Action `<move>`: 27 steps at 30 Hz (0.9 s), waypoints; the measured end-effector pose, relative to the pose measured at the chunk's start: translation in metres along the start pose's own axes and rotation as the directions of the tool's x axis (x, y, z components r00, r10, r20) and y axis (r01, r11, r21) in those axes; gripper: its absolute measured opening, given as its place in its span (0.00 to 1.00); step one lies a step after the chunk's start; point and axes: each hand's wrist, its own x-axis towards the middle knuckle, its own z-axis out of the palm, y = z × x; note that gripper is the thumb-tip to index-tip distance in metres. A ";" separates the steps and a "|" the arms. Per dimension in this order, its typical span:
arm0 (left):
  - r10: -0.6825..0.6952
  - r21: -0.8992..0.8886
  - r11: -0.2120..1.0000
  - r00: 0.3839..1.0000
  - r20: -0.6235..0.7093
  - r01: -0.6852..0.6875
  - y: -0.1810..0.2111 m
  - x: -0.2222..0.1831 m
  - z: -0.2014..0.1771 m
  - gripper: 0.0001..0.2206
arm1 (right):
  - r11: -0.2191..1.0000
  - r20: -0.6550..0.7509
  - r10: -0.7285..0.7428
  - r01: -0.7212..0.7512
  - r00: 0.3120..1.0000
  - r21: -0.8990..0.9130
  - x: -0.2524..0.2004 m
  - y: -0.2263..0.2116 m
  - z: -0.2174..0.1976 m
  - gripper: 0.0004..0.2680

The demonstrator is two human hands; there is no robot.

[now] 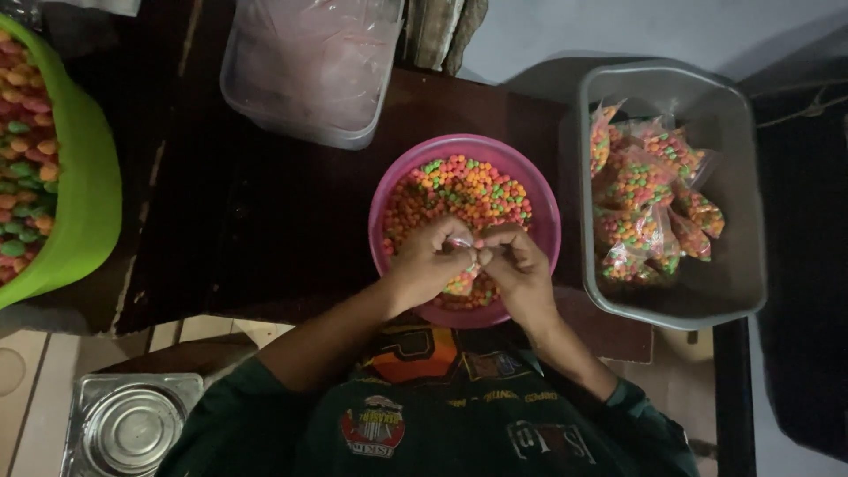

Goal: The person scoops colorful cereal from a bowl into small plastic bags by hand and seals the bags.

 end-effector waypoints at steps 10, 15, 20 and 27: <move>-0.015 -0.029 0.999 0.999 0.032 0.016 0.010 0.004 -0.006 0.04 | 0.996 0.032 0.066 -0.064 0.997 -0.059 0.002 0.004 -0.001 0.03; -0.093 -0.175 0.981 0.994 -0.054 0.082 -0.007 0.007 0.001 0.06 | 0.969 -0.052 0.168 -0.174 0.984 -0.174 0.010 0.004 -0.001 0.05; -0.029 -0.104 0.994 0.997 -0.078 0.021 0.009 0.002 -0.005 0.06 | 0.990 -0.030 0.077 -0.080 0.997 -0.119 0.003 -0.005 0.004 0.03; 0.113 0.019 0.994 0.986 -0.126 -0.111 -0.015 0.001 -0.005 0.04 | 0.976 -0.082 0.051 -0.067 0.995 -0.205 -0.002 0.012 -0.009 0.03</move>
